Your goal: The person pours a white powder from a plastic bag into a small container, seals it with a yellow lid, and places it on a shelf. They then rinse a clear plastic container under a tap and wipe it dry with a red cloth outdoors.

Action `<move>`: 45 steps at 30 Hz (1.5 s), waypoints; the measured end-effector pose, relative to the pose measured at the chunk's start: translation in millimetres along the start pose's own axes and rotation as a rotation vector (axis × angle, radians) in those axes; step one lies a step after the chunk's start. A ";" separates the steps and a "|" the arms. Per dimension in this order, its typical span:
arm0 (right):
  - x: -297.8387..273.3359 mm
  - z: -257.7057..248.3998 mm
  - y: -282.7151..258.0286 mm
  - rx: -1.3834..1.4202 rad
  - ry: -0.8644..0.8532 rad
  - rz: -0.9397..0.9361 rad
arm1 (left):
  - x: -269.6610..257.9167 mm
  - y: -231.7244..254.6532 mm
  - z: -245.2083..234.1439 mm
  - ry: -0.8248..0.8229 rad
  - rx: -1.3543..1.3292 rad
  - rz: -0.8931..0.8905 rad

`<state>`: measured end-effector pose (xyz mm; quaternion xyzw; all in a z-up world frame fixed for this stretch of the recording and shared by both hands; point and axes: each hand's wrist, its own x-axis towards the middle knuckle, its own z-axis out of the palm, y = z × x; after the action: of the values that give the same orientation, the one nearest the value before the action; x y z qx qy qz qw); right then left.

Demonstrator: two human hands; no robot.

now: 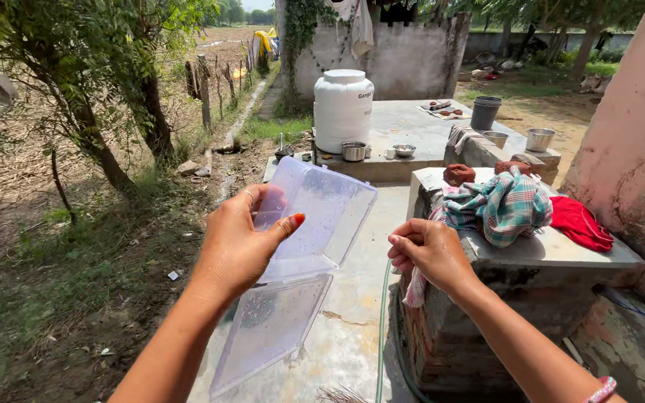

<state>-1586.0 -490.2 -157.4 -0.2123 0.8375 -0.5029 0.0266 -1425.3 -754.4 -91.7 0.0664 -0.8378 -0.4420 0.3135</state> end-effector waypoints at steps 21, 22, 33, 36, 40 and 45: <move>85.2 -49.1 68.5 -0.345 -0.354 0.172 | 214.6 -48.1 133.9 -0.371 -0.376 0.037; 87.7 -52.1 68.1 -0.194 -0.344 0.196 | 221.8 -50.2 141.5 -0.392 -0.417 0.039; 153.2 -57.2 94.4 -0.745 -0.059 0.090 | 303.3 -73.8 222.9 -0.568 -0.590 -0.015; 180.2 -64.3 113.1 -0.705 0.047 -0.008 | 325.1 -72.7 242.1 -0.584 -0.523 0.030; 224.3 -79.9 130.9 -0.614 0.130 -0.037 | 351.2 -66.3 271.8 -0.527 -0.342 0.135; 268.7 -90.0 151.8 -0.366 0.179 0.059 | 383.0 -70.4 309.2 -0.463 -0.283 0.298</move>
<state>-1903.3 -456.8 -197.2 -0.1434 0.9197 -0.3583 -0.0723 -1921.9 -729.3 -95.7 -0.2038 -0.8176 -0.5069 0.1819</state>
